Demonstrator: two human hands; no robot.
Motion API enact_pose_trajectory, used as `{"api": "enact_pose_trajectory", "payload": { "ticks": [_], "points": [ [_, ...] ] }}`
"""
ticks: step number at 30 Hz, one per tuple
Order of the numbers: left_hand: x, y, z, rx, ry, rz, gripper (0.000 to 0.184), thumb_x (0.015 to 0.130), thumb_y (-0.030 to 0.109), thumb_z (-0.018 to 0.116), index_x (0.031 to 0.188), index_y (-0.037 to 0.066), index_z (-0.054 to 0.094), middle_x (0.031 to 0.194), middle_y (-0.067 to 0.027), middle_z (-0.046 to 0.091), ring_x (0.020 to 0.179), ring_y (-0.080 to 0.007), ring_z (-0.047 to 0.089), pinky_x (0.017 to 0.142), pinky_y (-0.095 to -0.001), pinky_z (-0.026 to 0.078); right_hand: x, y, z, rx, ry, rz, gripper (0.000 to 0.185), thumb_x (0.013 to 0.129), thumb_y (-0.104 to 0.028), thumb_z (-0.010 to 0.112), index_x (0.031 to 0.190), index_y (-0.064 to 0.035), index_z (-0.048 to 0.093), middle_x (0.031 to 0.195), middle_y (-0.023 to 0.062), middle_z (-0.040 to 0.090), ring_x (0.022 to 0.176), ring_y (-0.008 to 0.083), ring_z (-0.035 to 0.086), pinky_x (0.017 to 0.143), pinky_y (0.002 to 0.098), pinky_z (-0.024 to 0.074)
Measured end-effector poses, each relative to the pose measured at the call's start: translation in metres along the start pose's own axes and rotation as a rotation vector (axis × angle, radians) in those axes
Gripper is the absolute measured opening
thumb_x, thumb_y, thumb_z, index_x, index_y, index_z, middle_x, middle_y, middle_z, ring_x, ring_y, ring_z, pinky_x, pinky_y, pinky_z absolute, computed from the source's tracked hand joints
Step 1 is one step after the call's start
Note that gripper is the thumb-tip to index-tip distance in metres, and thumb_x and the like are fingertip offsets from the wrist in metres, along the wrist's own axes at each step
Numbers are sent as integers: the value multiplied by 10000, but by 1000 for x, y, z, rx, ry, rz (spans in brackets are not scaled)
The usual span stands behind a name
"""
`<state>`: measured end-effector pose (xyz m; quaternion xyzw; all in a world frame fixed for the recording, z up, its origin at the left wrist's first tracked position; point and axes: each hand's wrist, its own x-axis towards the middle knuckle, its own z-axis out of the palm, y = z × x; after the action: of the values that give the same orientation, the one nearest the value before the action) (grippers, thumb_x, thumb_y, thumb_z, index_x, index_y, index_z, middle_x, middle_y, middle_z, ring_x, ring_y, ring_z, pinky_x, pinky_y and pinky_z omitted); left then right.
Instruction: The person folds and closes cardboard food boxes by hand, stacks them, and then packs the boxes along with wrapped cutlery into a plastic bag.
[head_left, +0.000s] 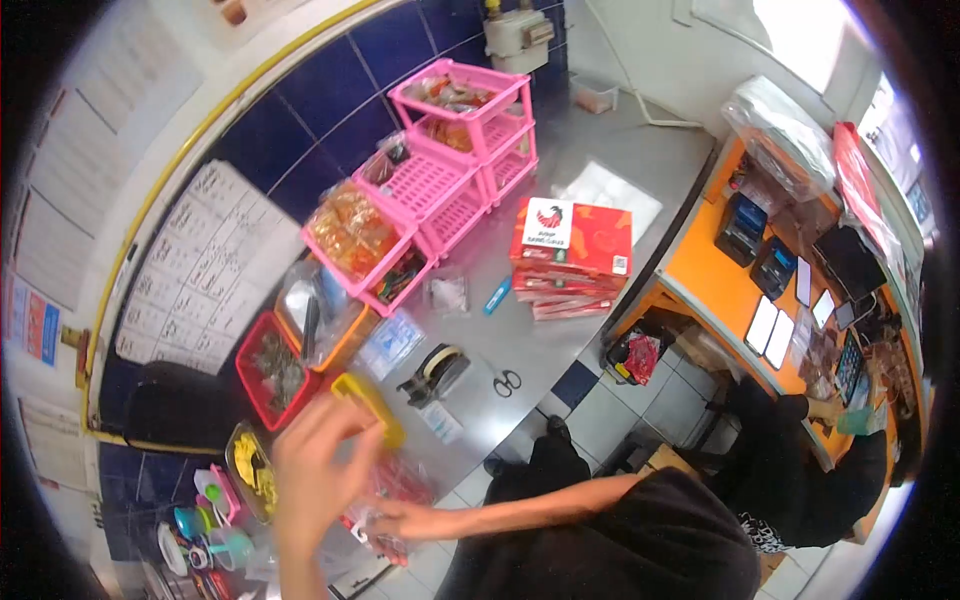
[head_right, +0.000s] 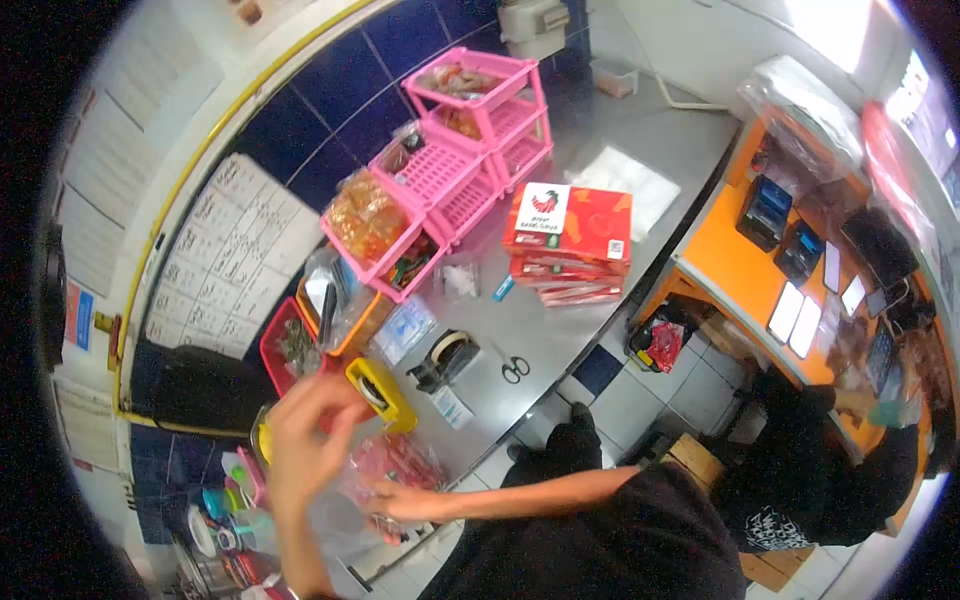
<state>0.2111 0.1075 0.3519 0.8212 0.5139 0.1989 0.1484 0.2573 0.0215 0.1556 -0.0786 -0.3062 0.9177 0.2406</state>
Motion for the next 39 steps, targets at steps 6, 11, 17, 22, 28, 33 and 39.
{"api": "enact_pose_trajectory", "payload": {
  "ticks": [6, 11, 17, 22, 28, 33, 39],
  "points": [
    [208, 64, 169, 257, -271, 727, 669, 678, 243, 856, 1186, 83, 452, 1571, -236, 281, 1484, -374, 241, 1214, -532, 198, -13, 33, -42, -21, 53, 125, 540, 1008, -188, 449, 1498, -98, 241, 847, 115, 608, 559, 197, 630, 475, 334, 547],
    [284, 97, 212, 401, -667, 587, 873, 552, 296, 881, 1233, 73, 383, 1325, -235, 472, 1327, -413, 419, 1173, -526, 269, -31, 6, -52, 24, -134, -21, 275, 940, -71, 458, 1181, -29, 584, 855, 115, 658, 610, 186, 640, 486, 307, 515],
    [207, 67, 99, -164, -492, 433, 965, 589, 358, 893, 1309, 63, 323, 1232, -240, 496, 1213, -360, 509, 1019, -456, 418, -22, 27, -69, 31, 263, 61, 266, 932, -208, 512, 1091, -32, 631, 826, 69, 635, 723, 182, 622, 609, 328, 519],
    [27, 10, -13, -448, -358, 64, 1064, 652, 388, 893, 1440, 50, 263, 1345, -237, 476, 1256, -341, 510, 1044, -436, 415, -22, -6, -71, -90, 108, 94, 338, 985, -389, 547, 1128, -87, 603, 887, 37, 632, 730, 157, 595, 647, 295, 494],
    [-184, -76, -9, -756, -266, -617, 1062, 713, 430, 864, 1519, 75, 269, 1413, -181, 470, 1258, -300, 526, 1055, -415, 413, -7, -27, -40, 119, 362, 50, 487, 1026, -432, 403, 1378, -102, 469, 818, 41, 578, 563, 116, 451, 492, 256, 359],
    [-237, -140, 43, -483, -480, -1025, 1010, 803, 548, 741, 1534, 66, 239, 1430, -214, 468, 1231, -290, 544, 1004, -399, 457, -3, -16, 15, -286, 150, 122, 459, 1045, -425, 371, 1343, -85, 447, 697, 28, 505, 507, 112, 450, 403, 261, 322],
    [-227, -174, 69, -920, -11, -1167, 1070, 842, 708, 587, 1578, 95, 110, 1486, -234, 396, 1353, -284, 441, 1090, -428, 392, 16, 14, 40, -371, -27, 194, 499, 1078, -209, 346, 1525, -107, 148, 801, 69, 498, 569, 153, 517, 488, 286, 436]
  ]
}}
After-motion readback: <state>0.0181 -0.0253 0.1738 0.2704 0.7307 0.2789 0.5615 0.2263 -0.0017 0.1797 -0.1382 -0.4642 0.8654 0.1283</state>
